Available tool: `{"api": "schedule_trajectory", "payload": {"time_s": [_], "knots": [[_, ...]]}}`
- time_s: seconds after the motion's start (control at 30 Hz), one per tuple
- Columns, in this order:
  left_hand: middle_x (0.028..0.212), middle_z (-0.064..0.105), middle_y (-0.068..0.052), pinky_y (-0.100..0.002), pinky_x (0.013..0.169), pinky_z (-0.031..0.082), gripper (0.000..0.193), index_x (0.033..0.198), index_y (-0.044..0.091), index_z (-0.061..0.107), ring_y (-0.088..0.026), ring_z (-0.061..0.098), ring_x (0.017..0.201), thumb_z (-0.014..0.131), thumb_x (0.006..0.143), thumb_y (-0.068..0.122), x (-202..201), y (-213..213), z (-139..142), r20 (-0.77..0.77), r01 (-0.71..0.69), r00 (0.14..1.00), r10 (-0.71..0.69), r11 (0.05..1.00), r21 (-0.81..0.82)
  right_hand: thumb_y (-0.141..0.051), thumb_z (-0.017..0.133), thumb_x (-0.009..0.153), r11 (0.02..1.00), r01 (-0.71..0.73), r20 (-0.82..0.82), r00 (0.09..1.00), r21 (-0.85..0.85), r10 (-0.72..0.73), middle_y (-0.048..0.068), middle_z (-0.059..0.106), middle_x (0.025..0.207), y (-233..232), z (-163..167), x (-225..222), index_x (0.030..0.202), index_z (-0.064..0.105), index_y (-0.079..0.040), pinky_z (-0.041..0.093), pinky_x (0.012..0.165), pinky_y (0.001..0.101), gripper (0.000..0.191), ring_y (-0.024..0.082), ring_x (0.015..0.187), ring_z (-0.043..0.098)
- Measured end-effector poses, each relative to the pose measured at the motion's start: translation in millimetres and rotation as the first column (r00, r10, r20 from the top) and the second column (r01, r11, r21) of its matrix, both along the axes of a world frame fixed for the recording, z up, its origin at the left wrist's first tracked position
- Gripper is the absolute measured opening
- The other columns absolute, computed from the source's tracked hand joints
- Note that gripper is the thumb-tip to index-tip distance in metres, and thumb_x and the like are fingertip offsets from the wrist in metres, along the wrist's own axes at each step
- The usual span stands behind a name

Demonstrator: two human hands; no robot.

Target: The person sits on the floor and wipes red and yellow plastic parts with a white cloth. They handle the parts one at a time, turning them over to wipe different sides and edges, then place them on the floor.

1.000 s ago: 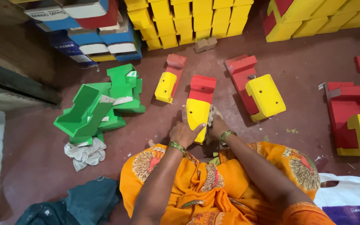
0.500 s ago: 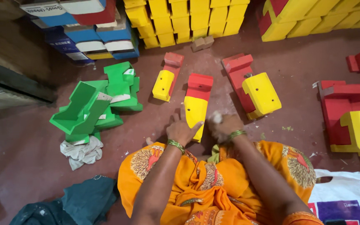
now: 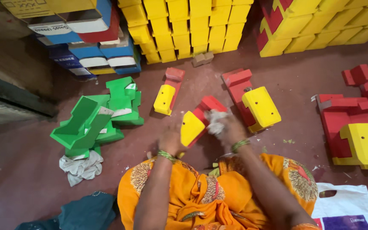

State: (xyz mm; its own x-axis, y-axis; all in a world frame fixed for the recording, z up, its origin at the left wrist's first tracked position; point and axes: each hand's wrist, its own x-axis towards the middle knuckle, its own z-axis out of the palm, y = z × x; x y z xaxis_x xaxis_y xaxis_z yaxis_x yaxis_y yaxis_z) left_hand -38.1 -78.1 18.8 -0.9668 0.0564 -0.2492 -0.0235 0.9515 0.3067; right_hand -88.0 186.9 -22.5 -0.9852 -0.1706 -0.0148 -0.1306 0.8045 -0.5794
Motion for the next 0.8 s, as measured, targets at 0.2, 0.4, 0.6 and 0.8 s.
{"api": "schedule_trajectory", "payload": {"time_s": [0.2,0.4,0.6,0.8], "knots": [[0.164,0.026,-0.001,-0.084,0.106,0.019,0.144,0.162,0.031,-0.001,-0.028,0.029,0.152,0.096,0.057,0.046,-2.3,-10.4,21.3,0.068,-0.008,0.997,0.027,0.961,-0.277,-0.011,0.072,0.085,0.970,0.243,0.022,0.970,0.011,-0.243,0.020,0.066,0.116,52.5,24.6,-35.9,0.128,0.071,-0.018,0.052,0.098,0.0456,0.043,0.038,0.110,0.065],[0.164,0.025,-0.007,-0.087,0.104,0.014,0.126,0.160,0.029,0.007,-0.031,0.023,0.152,0.085,0.067,0.062,-4.7,19.0,16.2,-0.004,0.043,0.999,-0.045,0.974,-0.221,-0.005,0.070,0.071,0.981,-0.184,-0.312,0.937,-0.055,0.158,0.029,0.066,0.114,35.3,0.6,-45.4,0.134,0.063,-0.007,0.050,0.090,0.0478,0.064,0.048,0.105,0.063],[0.163,0.029,-0.008,-0.089,0.104,0.015,0.118,0.161,0.029,0.012,-0.029,0.026,0.151,0.083,0.071,0.058,-3.9,19.6,9.6,-0.027,0.037,0.999,-0.045,0.968,-0.248,-0.026,0.070,0.089,0.978,-0.138,0.462,0.886,0.155,0.052,0.029,0.073,0.114,33.8,-35.8,-53.6,0.116,0.070,-0.002,0.056,0.094,0.0478,0.036,0.042,0.108,0.070],[0.157,0.037,-0.007,-0.083,0.110,0.017,0.112,0.157,0.033,0.027,-0.029,0.029,0.150,0.092,0.066,0.027,-3.2,14.0,14.4,-0.008,0.015,1.000,-0.017,0.990,-0.143,-0.051,0.059,0.099,0.822,-0.299,0.577,0.816,0.484,-0.043,0.018,0.072,0.116,60.1,14.1,-39.0,0.119,0.075,-0.011,0.053,0.095,0.0500,0.047,0.037,0.108,0.069]]}}
